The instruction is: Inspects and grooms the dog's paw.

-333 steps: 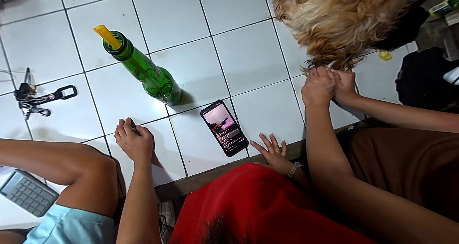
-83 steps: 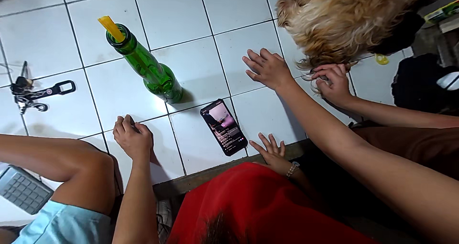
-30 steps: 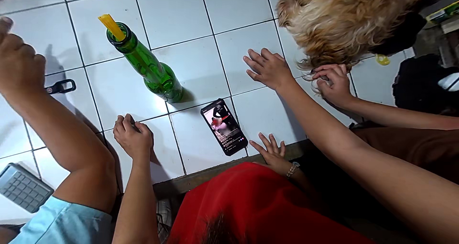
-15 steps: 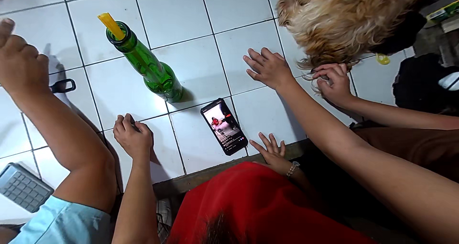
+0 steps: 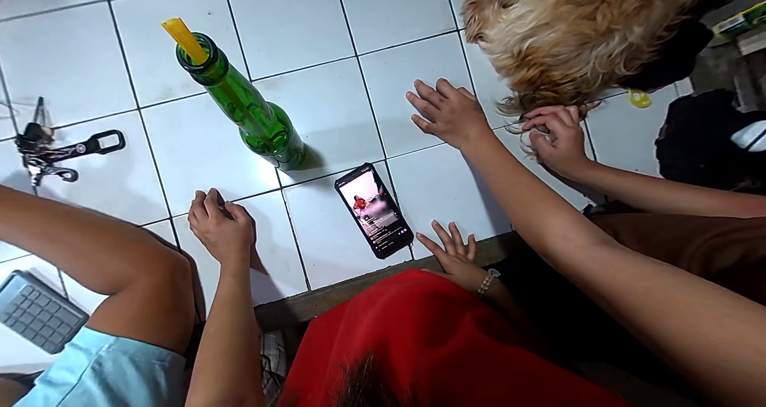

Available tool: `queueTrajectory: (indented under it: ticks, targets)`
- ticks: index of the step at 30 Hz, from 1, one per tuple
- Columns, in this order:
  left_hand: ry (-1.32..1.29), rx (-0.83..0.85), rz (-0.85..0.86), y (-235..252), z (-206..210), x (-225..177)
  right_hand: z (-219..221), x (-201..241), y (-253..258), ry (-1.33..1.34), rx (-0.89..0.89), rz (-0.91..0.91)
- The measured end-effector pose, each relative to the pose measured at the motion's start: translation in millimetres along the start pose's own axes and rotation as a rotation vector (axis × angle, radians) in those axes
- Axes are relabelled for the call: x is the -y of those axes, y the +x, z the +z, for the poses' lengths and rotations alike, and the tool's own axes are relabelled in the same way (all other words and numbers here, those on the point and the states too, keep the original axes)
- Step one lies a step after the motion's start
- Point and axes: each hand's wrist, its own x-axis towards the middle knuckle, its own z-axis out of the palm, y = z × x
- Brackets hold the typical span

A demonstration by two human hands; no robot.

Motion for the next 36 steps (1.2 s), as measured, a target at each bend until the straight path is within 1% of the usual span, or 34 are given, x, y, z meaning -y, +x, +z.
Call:
queueTrajectory:
  ticks: [9, 27, 36]
  targets:
    - [-0.001, -0.001, 0.019, 0.2, -0.4, 1.0, -1.0, -0.5, 1.1, 0.017, 0.003, -0.001]
    - [0.003, -0.005, -0.001, 0.4, 2.0, 2.0, -4.7, 2.7, -3.9, 0.002, 0.021, 0.002]
    - [-0.002, 0.007, 0.002, 0.1, -0.9, -0.3, 0.6, -2.6, 3.2, 0.01, 0.0, -0.011]
